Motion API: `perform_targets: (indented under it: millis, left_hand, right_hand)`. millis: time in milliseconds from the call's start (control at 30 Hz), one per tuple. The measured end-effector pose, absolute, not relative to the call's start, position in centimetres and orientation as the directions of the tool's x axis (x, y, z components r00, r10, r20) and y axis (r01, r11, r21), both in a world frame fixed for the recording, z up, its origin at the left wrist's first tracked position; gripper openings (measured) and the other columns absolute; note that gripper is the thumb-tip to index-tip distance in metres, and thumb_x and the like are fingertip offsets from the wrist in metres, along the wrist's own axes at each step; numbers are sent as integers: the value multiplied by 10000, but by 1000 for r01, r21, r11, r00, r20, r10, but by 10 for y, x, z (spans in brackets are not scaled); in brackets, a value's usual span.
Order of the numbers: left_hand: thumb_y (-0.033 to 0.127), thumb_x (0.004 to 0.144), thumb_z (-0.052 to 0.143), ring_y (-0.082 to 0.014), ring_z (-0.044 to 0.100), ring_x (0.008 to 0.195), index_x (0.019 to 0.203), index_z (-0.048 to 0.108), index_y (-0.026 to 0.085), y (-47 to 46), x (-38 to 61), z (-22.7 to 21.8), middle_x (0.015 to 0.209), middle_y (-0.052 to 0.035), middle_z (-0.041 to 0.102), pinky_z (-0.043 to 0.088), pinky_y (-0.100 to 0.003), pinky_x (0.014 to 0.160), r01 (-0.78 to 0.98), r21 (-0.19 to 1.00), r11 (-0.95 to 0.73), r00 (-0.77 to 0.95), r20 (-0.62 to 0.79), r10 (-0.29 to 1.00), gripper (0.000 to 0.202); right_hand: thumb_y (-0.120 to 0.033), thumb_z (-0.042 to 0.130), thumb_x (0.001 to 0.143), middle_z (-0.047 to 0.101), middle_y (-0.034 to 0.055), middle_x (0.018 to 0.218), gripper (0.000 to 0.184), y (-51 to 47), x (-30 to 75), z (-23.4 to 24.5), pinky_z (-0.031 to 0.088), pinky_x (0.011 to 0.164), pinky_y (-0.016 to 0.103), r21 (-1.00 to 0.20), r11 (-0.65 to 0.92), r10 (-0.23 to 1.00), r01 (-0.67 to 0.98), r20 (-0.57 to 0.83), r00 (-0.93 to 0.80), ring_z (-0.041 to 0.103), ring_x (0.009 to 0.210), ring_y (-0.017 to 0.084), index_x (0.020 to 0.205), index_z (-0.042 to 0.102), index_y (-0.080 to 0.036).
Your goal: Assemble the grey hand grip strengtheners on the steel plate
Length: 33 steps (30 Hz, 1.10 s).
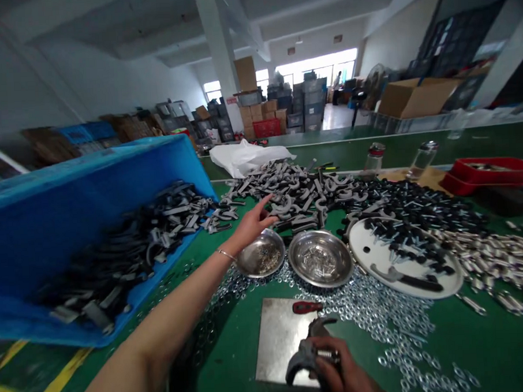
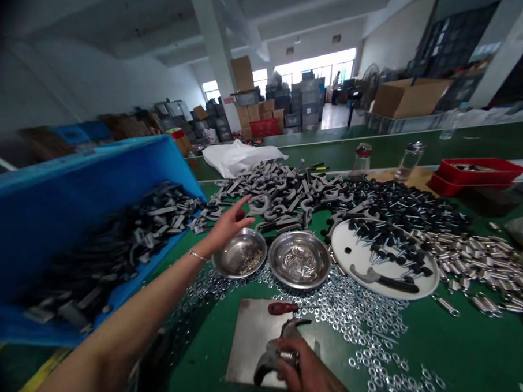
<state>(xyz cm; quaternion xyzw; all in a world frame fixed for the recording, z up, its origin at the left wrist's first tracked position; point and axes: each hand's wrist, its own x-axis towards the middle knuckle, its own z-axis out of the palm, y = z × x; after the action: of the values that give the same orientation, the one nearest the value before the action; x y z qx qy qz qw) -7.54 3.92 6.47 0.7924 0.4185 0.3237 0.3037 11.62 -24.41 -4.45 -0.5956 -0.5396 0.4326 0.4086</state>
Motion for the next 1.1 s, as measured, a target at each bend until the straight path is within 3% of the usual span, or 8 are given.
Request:
perform_targets:
  millis: [100,167,300,433,533,700,867,1100]
  left_hand:
    - [375,926,596,-200,661,872,1444,375,230,-56,-101,54,1056,-72,664,543,-377,831,11,989,-148,452,127,883,582]
    - [393,903,633,-174,663,847,1298,480,197,-123,-107,34,1092,-84,645,549,-331,798,-113,990,89,462,-27,887,467]
    - [554,911,571,-104,564,565,1078,494,180,-224,-103,-6,768,4,615,460,-218,531,-153,929,337,380,-259,888,417]
    - [658,940,405,-113,483,451,1045,487,185,-265,-97,-16,547,46,546,368,-213,475,-48,936,348,345,-311,886,492]
    - [654,947,384,-119,438,417,1055,496,195,-275,-98,-14,475,64,487,350,-222,464,-13,944,329,336,-306,891,485]
    - [661,952,346,-114,383,383,1101,514,176,-284,-103,-13,450,74,433,278,-216,419,-9,945,328,331,-307,893,534]
    - [667,944,360,-92,346,367,1080,512,170,-287,-95,-3,498,87,404,243,-202,386,40,961,273,317,-272,909,537]
    - [601,997,281,-129,445,427,1218,486,197,-292,-88,-4,555,51,464,346,-241,442,193,971,143,264,-192,945,503]
  right_hand:
    - [-568,431,952,728,28,731,371,-244,117,-41,549,657,375,-976,-189,982,108,-191,-7,675,557,213,1112,519,-244]
    - [-582,475,941,695,1,657,404,-243,116,-37,529,629,343,-978,-208,976,15,-208,-59,656,543,203,1137,487,-229]
    - [-548,621,886,712,54,857,407,-248,105,-23,512,686,288,-920,-340,930,-193,-298,-217,669,746,184,1063,599,-183]
    - [-610,516,920,657,45,775,465,-261,89,-11,460,584,269,-891,-453,811,-28,-399,-427,592,631,157,843,622,-163]
    - [-605,468,937,622,16,726,429,-269,81,-7,454,625,289,-949,-128,935,290,-212,-283,580,659,181,801,576,-213]
    - [-501,363,995,667,48,777,324,-278,76,-2,441,656,313,-763,188,960,618,10,-279,650,732,240,906,538,-243]
    - [-481,304,1012,681,73,800,342,-283,74,-4,448,633,321,-676,271,946,685,56,-319,681,733,263,956,527,-228]
    - [-461,341,1020,687,46,761,310,-290,75,0,473,637,296,-774,249,959,582,116,-257,666,674,212,892,517,-240]
